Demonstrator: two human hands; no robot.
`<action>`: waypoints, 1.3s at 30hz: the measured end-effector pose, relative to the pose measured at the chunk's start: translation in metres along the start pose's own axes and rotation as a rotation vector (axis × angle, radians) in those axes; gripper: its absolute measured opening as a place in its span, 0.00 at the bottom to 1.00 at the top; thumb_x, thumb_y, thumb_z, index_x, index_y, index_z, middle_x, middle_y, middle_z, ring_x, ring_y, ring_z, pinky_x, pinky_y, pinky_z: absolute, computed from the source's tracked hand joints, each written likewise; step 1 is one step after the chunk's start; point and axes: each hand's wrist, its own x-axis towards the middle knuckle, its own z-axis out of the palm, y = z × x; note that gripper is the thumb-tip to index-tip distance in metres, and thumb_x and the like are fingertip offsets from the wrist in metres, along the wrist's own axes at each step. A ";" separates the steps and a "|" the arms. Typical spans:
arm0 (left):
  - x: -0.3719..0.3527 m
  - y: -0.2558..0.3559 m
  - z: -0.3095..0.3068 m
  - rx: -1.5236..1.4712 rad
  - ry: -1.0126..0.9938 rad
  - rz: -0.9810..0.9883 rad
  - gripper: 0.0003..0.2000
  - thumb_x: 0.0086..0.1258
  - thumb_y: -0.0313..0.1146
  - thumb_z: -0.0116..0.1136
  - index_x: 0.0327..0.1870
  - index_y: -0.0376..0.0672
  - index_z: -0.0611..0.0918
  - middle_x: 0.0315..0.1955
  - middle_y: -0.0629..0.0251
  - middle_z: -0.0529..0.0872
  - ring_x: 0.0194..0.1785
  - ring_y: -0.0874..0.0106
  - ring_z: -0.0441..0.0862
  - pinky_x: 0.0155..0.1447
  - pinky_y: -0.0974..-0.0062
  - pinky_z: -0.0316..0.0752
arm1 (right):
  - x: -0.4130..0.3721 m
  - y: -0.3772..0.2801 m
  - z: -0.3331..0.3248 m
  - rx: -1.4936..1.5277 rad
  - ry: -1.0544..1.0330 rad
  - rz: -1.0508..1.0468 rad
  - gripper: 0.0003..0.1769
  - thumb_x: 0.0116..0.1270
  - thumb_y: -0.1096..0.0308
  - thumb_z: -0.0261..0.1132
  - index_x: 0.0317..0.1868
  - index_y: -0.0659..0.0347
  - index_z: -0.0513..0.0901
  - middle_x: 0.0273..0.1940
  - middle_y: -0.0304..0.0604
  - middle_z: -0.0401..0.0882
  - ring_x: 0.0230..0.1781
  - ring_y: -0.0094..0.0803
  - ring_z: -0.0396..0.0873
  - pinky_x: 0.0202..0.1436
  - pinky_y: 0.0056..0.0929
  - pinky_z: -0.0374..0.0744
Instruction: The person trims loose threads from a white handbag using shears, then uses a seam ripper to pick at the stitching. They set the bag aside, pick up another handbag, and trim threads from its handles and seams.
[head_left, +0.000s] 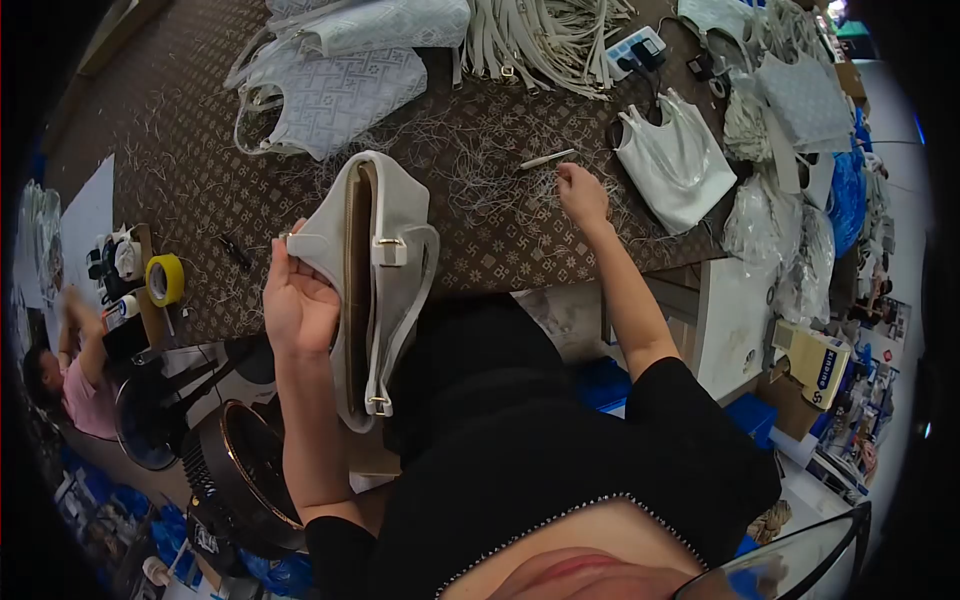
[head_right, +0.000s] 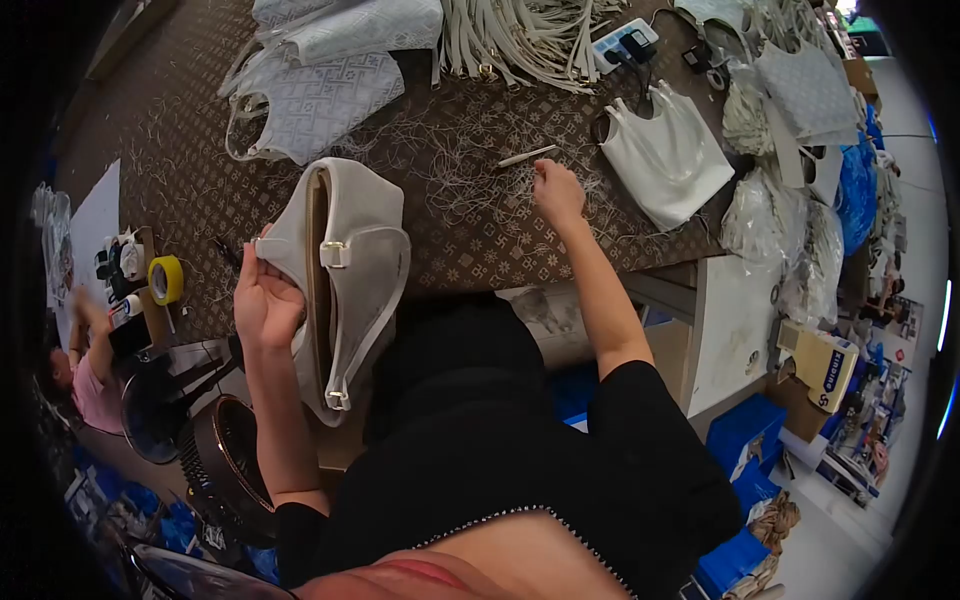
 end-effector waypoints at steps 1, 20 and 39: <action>0.004 -0.006 0.008 0.020 0.053 0.040 0.19 0.75 0.42 0.40 0.54 0.35 0.73 0.52 0.58 0.76 0.58 0.66 0.72 0.65 0.61 0.64 | 0.006 0.000 0.005 -0.092 0.070 -0.063 0.16 0.63 0.55 0.57 0.45 0.55 0.80 0.41 0.42 0.82 0.43 0.41 0.78 0.45 0.35 0.75; -0.002 -0.021 0.042 0.472 0.299 0.049 0.14 0.69 0.47 0.50 0.42 0.46 0.77 0.39 0.68 0.76 0.47 0.67 0.72 0.54 0.53 0.67 | 0.086 0.036 0.021 1.451 -0.517 0.761 0.12 0.65 0.55 0.56 0.31 0.54 0.76 0.21 0.31 0.73 0.19 0.20 0.70 0.20 0.18 0.69; -0.028 -0.127 0.046 -0.145 0.210 0.305 0.16 0.70 0.39 0.52 0.51 0.37 0.72 0.48 0.61 0.77 0.56 0.67 0.74 0.61 0.62 0.72 | -0.089 -0.136 -0.182 2.183 -0.703 -0.587 0.10 0.66 0.70 0.58 0.41 0.60 0.64 0.33 0.54 0.77 0.29 0.41 0.81 0.38 0.38 0.82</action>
